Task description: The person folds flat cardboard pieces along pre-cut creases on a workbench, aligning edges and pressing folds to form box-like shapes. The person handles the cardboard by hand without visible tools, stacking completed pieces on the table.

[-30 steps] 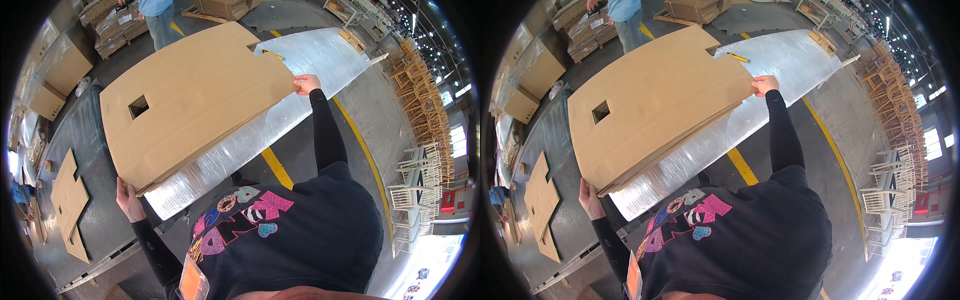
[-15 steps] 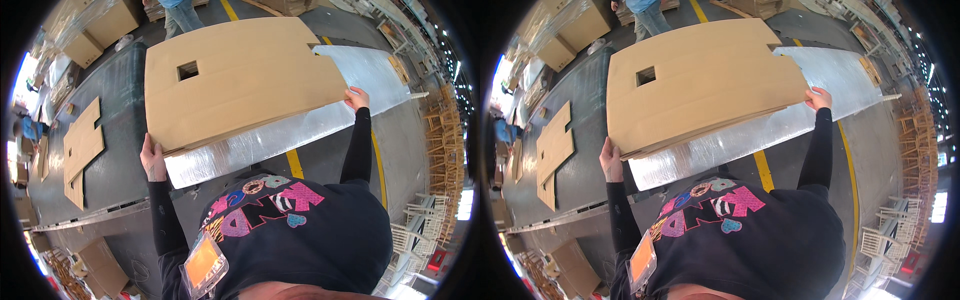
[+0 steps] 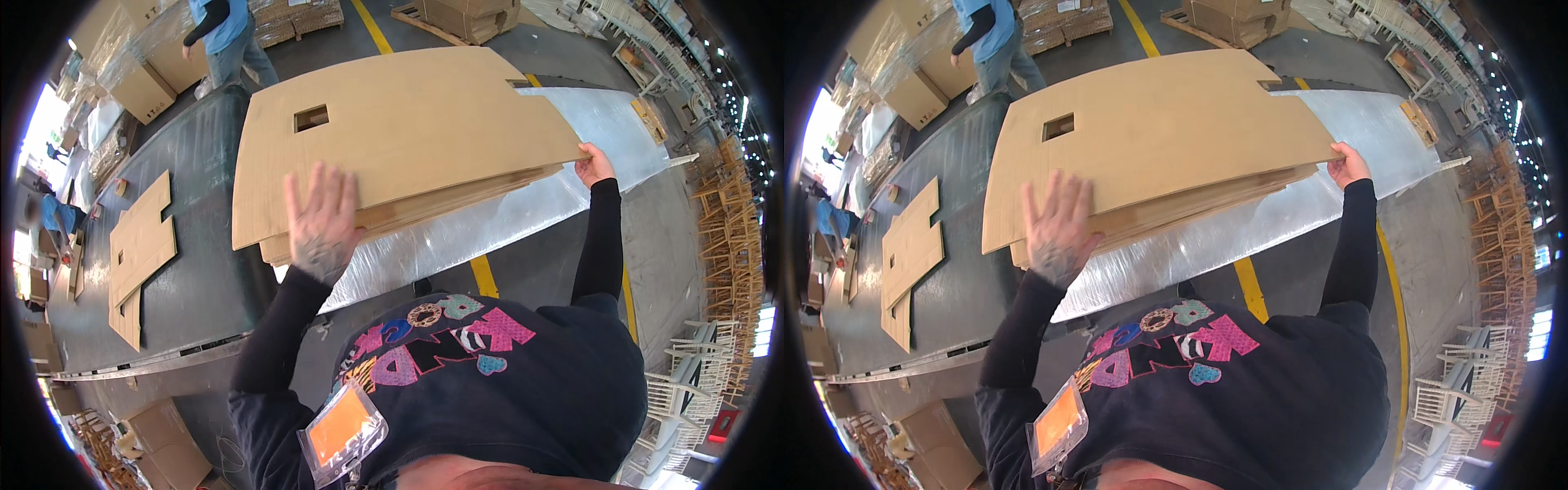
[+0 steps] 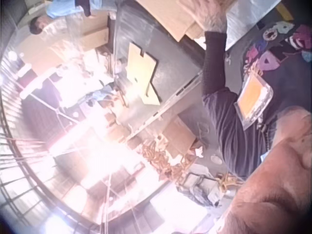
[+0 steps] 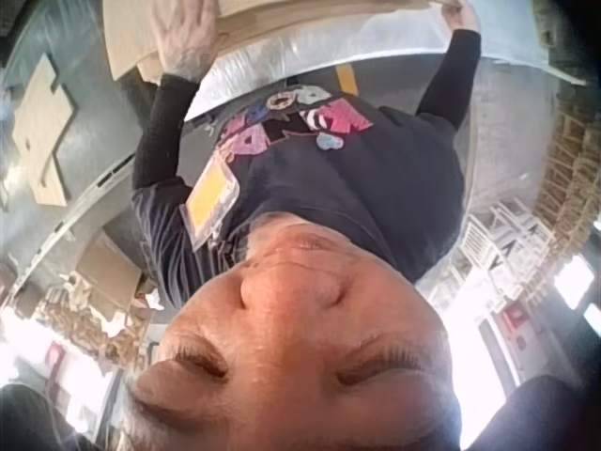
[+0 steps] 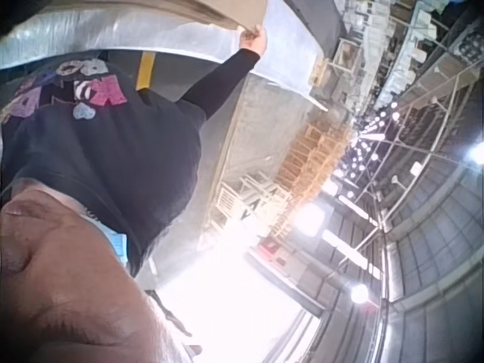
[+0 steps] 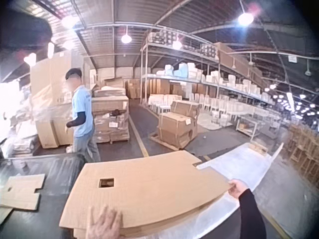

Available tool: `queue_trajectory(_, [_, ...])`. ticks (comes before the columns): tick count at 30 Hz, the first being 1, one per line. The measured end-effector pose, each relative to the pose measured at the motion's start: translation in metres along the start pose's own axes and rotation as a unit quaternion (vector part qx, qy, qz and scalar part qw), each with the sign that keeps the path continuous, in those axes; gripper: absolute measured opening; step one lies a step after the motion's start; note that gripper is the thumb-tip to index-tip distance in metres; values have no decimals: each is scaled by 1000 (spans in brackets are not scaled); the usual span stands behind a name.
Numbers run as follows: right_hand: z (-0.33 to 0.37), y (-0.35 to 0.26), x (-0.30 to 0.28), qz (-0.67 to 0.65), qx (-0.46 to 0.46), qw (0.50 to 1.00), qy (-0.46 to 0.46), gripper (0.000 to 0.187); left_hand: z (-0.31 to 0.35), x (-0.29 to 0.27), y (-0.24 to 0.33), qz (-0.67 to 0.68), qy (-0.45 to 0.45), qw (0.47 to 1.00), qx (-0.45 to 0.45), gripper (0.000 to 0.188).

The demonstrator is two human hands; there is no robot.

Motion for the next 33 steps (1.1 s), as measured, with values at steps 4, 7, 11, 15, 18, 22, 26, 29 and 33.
queue_trajectory(4, [7,10,-10,-8,-3,1000,-21,12,-43,27,11,-111,84,987,74,58])
queue_trajectory(7, [-4,19,6,79,38,996,31,18,-32,61,-3,-119,90,986,70,55])
queue_trajectory(11, [30,-24,-18,528,-144,781,300,41,-4,59,56,-101,109,982,117,53])
queue_trajectory(15, [87,-8,174,499,-613,596,139,53,0,55,68,-95,85,987,102,52])
queue_trajectory(18, [107,60,304,524,-593,593,-148,47,3,75,74,-85,55,992,71,46])
queue_trajectory(22, [101,145,368,587,-633,440,-247,58,-6,73,79,-72,74,992,68,44])
queue_trajectory(26, [87,168,391,656,-552,402,-322,60,1,71,77,-89,85,991,52,47])
queue_trajectory(29, [90,174,388,638,-564,409,-328,59,0,70,76,-64,50,995,55,45])
queue_trajectory(33, [83,172,377,628,-558,437,-322,58,-31,61,54,74,-117,988,72,40])
Point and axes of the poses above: each hand's wrist, its own z-axis away from the middle knuckle, its own x-axis out of the palm, y = z × x, the point moved 7 cm from there along -z, towards the middle knuckle, and after that the axes turned 11 degrees about x, right-handed, at the moved point
